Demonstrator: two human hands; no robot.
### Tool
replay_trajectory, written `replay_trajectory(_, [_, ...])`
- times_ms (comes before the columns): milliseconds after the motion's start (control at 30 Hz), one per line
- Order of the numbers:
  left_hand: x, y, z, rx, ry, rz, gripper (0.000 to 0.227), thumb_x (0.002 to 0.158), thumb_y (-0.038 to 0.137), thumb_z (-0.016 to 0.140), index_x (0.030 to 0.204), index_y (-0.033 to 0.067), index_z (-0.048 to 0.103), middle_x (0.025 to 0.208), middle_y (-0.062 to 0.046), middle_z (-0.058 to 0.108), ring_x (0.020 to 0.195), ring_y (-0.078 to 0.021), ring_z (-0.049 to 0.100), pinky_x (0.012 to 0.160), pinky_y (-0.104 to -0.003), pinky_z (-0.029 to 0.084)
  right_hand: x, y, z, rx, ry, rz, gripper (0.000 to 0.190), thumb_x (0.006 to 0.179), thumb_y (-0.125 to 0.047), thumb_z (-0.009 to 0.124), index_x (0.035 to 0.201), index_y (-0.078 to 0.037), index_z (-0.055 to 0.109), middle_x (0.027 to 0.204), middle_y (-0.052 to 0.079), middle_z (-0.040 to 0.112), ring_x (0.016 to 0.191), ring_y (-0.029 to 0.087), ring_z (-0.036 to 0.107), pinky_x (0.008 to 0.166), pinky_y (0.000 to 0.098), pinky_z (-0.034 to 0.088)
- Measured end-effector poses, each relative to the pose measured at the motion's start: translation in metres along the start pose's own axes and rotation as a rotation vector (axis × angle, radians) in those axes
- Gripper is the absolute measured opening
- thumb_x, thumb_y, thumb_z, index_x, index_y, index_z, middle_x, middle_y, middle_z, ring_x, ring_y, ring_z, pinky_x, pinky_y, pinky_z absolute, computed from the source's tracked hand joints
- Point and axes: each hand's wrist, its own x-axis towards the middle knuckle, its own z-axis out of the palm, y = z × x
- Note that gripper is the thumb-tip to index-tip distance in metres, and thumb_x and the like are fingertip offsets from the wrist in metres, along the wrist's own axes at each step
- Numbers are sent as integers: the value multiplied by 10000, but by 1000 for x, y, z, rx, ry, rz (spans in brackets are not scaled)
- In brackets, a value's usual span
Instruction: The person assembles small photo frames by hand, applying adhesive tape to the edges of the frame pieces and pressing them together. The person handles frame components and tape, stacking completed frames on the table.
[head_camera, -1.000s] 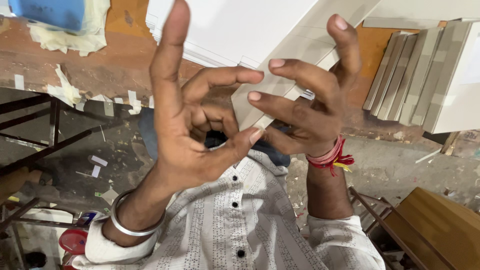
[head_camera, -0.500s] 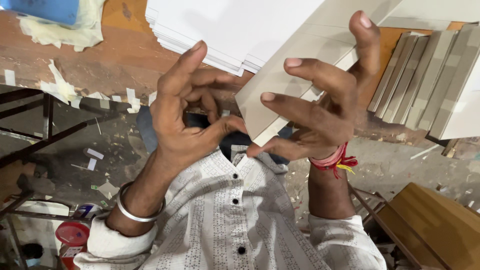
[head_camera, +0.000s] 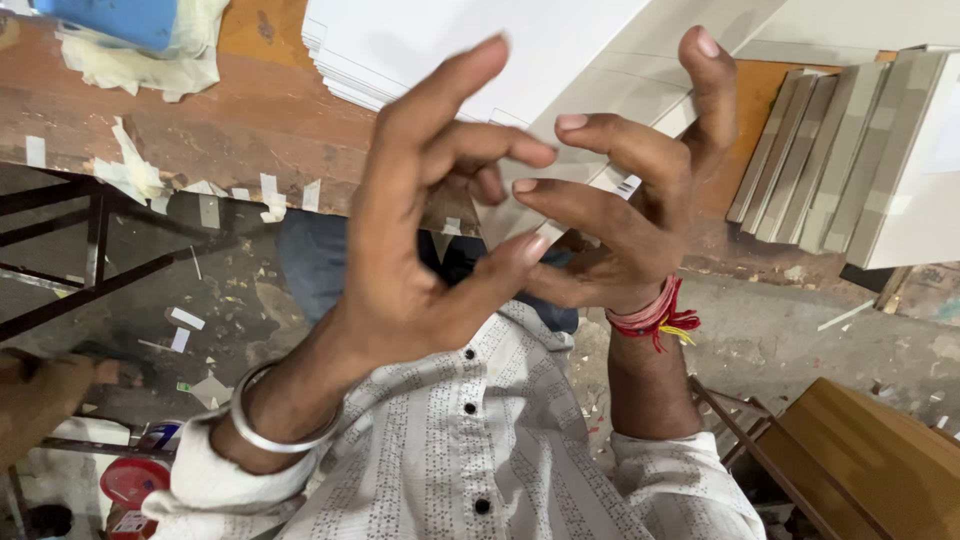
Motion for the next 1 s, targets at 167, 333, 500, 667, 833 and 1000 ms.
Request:
replay_trajectory(167, [14, -11, 9, -149, 7, -187, 751, 948, 108, 807, 1523, 5, 334, 1361, -126, 620, 900, -85, 668, 666, -182, 496, 10, -11, -11, -74, -100, 102, 465, 758, -553, 917, 968, -162, 777, 1213, 54, 636, 1430, 421, 243, 1214, 725, 234])
replay_trajectory(333, [6, -26, -8, -258, 20, -101, 865, 836, 220, 938, 1520, 79, 428, 1190, -64, 701, 720, -16, 594, 588, -132, 488, -5, 3, -7, -27, 0, 8, 602, 652, -696, 874, 944, -177, 789, 1200, 35, 644, 1433, 386, 259, 1188, 708, 257])
replay_trajectory(500, [-16, -42, -21, -237, -19, -281, 798, 846, 135, 957, 1500, 63, 505, 1093, -51, 727, 630, 19, 500, 546, -117, 427, -20, 25, -4, -41, 14, -120, 614, 633, -755, 906, 912, -218, 807, 1185, 64, 673, 1455, 397, 253, 1170, 715, 219])
replay_trajectory(667, [-19, -43, -20, -241, 18, -444, 607, 851, 48, 900, 1376, 22, 596, 1051, -51, 716, 615, 27, 455, 532, -118, 382, -29, 32, -2, 25, 94, -142, 672, 626, -812, 871, 889, -201, 772, 1159, 68, 662, 1450, 409, 256, 1134, 748, 238])
replay_trajectory(833, [-12, -41, -14, -219, -2, -333, 489, 924, 14, 835, 1357, 30, 610, 1067, -29, 720, 610, 29, 493, 507, -110, 411, -41, 34, -1, 45, 133, -118, 648, 683, -824, 795, 870, -204, 766, 1142, 64, 665, 1453, 397, 246, 1125, 754, 246])
replay_trajectory(1000, [-21, -38, -2, -167, -7, -346, 487, 957, -14, 811, 1394, 41, 604, 1144, -42, 686, 627, 39, 442, 519, -102, 385, -50, 33, -3, 47, 190, -114, 634, 731, -832, 715, 844, -209, 761, 1143, 56, 672, 1446, 389, 277, 1141, 739, 213])
